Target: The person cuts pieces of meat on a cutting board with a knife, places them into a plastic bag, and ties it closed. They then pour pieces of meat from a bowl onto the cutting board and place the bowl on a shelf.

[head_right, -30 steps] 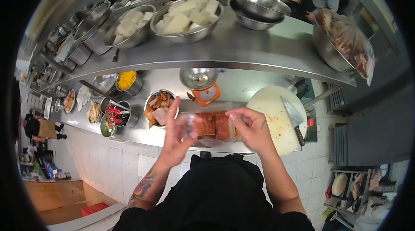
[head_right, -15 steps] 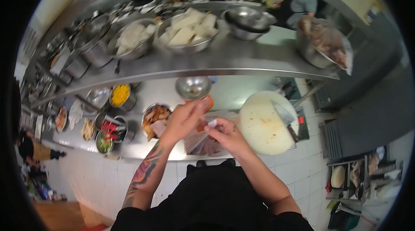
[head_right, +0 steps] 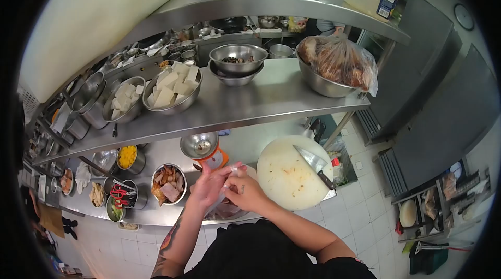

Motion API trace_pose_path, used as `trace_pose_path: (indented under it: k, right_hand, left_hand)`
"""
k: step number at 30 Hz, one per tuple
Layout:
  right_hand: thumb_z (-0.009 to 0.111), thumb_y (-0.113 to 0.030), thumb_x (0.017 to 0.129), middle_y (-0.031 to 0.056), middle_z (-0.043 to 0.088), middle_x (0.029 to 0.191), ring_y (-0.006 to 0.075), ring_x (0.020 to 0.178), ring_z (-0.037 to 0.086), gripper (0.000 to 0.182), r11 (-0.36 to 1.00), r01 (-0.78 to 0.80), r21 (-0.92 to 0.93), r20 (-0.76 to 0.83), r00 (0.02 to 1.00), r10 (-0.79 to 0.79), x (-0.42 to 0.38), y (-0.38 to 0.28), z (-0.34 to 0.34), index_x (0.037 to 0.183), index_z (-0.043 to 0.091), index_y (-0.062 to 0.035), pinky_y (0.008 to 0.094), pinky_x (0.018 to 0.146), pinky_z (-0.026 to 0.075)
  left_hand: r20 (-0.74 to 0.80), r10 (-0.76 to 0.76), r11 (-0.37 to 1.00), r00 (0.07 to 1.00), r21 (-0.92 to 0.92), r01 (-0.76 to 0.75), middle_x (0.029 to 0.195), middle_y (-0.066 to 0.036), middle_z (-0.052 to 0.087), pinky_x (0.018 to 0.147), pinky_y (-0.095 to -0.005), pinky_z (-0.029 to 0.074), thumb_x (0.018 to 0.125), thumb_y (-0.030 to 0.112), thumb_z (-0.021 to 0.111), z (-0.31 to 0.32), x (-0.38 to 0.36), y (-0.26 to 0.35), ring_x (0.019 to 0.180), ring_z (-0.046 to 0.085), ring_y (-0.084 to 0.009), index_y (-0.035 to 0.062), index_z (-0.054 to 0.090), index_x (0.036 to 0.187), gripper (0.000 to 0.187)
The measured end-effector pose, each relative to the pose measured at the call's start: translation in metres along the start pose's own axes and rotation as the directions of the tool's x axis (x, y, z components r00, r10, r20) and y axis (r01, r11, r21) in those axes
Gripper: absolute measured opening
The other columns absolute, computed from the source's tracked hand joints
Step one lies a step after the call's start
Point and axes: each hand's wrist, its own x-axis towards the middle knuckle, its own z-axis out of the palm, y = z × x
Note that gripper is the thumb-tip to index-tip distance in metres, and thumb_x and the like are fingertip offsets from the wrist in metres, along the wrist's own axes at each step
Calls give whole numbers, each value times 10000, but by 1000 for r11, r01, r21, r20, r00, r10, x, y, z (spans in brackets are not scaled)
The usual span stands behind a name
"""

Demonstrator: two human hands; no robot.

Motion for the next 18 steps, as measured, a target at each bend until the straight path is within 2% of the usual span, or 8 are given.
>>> trace_pose_path:
  k: [7,9,10,11,13,15,17,18]
  right_hand:
    - [775,-127,942,100,595,1090,189,752,627,158,975,75,209,203,972,-118,3,27,-3,958,637,-51,355,688,518]
    - [746,-88,962,93,598,1105,183,775,618,136,947,95,307,204,965,-163,4,32,-3,1002,623,-46,346,707,515]
    - [746,-88,962,93,598,1105,183,775,618,136,945,93,313,205,965,-163,5,36,-4,1002,623,-46,346,707,515]
    - [733,-86,975,96,607,1117,188,791,620,135,950,170,260,145,966,-213,8,41,-7,1035,620,-43,345,716,516]
    - [719,-83,988,100,617,1129,192,808,623,137,950,247,193,82,960,-266,11,52,-4,1067,616,-40,344,726,518]
    - [705,-98,1007,106,625,1150,211,831,638,146,974,169,152,112,976,-187,21,62,1,1098,609,-35,349,740,527]
    - [696,-127,1029,109,682,1130,185,847,665,150,971,186,147,100,974,-202,32,76,14,1098,607,-27,350,756,537]
    - [688,-141,1039,101,716,1037,157,798,671,135,968,111,223,148,978,-147,36,93,28,1094,621,-38,340,718,538]
  left_hand:
    - [-140,12,953,990,-299,-54,1559,-192,551,1168,-484,425,1095,708,387,-14,-25,-8,1358,546,-329,-35,671,1322,827]
    - [-278,-50,979,959,-202,-7,1352,-135,658,1114,-449,473,1113,567,523,-19,-33,-12,1242,610,-287,-10,691,1169,604]
    - [-441,-4,991,898,-125,-57,1107,-60,689,1000,-367,526,1102,361,648,-14,-42,-20,1094,656,-196,33,685,1034,337]
    - [-443,-9,991,897,-124,-52,1107,-60,689,1000,-367,526,1102,361,648,-15,-48,-24,1094,656,-196,33,685,1034,337]
    - [-461,75,861,884,477,175,975,-30,685,894,-297,536,1073,236,695,-19,-63,-35,975,659,-131,49,677,967,216]
    - [-247,266,586,932,809,47,876,-23,674,750,-317,506,995,146,771,-11,-61,-40,822,640,-145,62,661,855,197]
    - [-86,389,228,917,974,-6,848,-66,661,752,-390,503,934,93,782,-1,-59,-50,765,639,-252,71,647,798,193]
    - [-74,377,224,923,974,-14,848,-66,661,752,-390,503,934,93,782,1,-61,-54,765,639,-252,71,647,798,193]
